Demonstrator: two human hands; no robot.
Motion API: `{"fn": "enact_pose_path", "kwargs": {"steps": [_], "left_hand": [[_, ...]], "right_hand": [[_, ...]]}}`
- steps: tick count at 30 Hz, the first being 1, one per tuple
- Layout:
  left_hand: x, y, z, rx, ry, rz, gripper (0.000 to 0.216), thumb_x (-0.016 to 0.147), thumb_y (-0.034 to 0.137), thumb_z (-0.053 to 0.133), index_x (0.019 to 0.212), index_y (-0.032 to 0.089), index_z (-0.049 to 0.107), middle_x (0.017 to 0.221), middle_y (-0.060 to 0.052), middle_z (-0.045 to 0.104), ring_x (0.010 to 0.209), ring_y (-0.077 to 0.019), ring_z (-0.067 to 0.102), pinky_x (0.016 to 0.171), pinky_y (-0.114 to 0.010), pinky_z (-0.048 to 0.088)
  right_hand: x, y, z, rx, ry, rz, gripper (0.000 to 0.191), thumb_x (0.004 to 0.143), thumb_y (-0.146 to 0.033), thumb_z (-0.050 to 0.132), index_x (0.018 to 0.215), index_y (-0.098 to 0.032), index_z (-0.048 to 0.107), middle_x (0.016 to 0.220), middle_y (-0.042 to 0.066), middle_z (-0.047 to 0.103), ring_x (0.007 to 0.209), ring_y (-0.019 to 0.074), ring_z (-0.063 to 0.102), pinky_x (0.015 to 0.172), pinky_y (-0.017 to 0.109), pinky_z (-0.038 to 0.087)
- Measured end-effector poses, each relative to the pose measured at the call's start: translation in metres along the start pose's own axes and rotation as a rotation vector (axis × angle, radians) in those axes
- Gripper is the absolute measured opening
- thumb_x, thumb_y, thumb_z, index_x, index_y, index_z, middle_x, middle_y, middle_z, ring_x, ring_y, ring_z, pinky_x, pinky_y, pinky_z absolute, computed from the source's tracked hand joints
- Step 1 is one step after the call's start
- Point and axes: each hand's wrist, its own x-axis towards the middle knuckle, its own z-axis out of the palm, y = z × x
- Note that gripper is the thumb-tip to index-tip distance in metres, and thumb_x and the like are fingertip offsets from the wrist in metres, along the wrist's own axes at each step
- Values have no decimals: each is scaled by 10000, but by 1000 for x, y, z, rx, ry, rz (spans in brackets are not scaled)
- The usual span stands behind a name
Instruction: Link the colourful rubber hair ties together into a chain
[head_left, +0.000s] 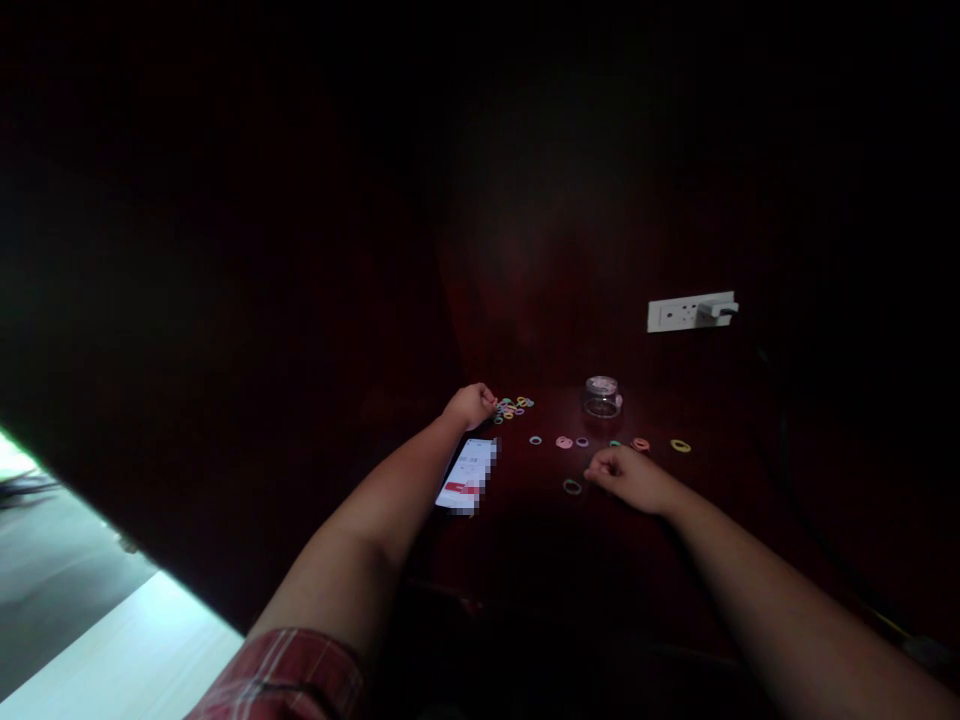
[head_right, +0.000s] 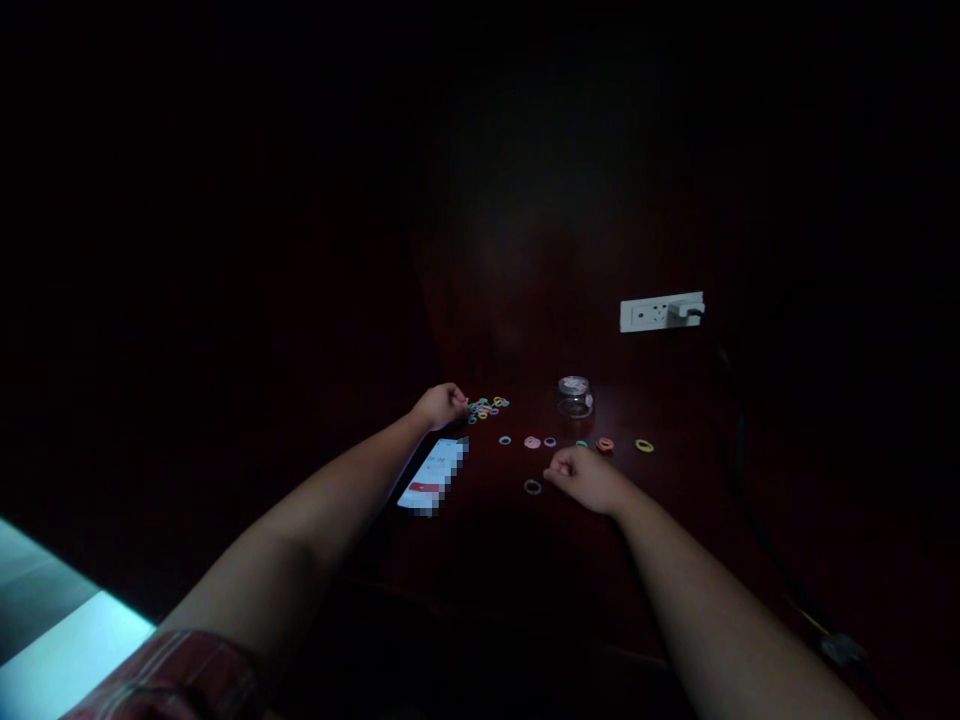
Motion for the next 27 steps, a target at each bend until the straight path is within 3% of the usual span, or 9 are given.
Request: {"fn": "enact_pose_path", "kwargs": {"steps": [2,5,9,16,22,27], "left_hand": [[-11,14,4,-117,-28,90,216,686,230,613,878,131,611,753,-40,655,631,-102,572,594,-184,424],[-36,41,15,-231,-170,255,189,710,247,590,856,134,630,770,-39,652,682,-108,590,626,-191,441],[-83,71,31,-332,-235,354,238,738,325,558,859,136,637,754,-44,654,674,-118,586,605,-202,443],[-144,85,55,-454,-294,321,281,721,377,581,813,118,640,723,-53,651,644,-116,575,586,-201,439],[-170,95,69,-548,-232,229,323,707,413,595,794,107,649,720,-73,658,655,-134,589,590,-217,452],[-181,104,74,-680,-273,230,290,662,360,659,798,104,650,731,-76,663,656,-130,601,609,-220,465]], "right_hand": [[-1,0,0,6,5,-6,291,741,-414,527,648,-146,591,538,-13,515,494,95,432,460,208,302],[-6,-2,1,24,-18,-15,279,732,-409,541,672,-142,598,558,-9,519,509,97,435,476,213,317],[-16,-13,3,47,11,11,285,721,-421,555,683,-142,602,554,-10,516,506,96,429,473,215,315],[-38,-28,17,96,130,1,255,686,-399,599,704,-145,601,548,-21,513,492,85,421,471,206,319],[-63,-41,21,276,140,7,240,676,-330,606,808,-130,590,621,-2,549,480,72,414,454,198,311],[-84,-54,22,291,120,-12,185,708,-292,566,789,-130,602,582,-11,531,494,82,425,471,205,316]]}}
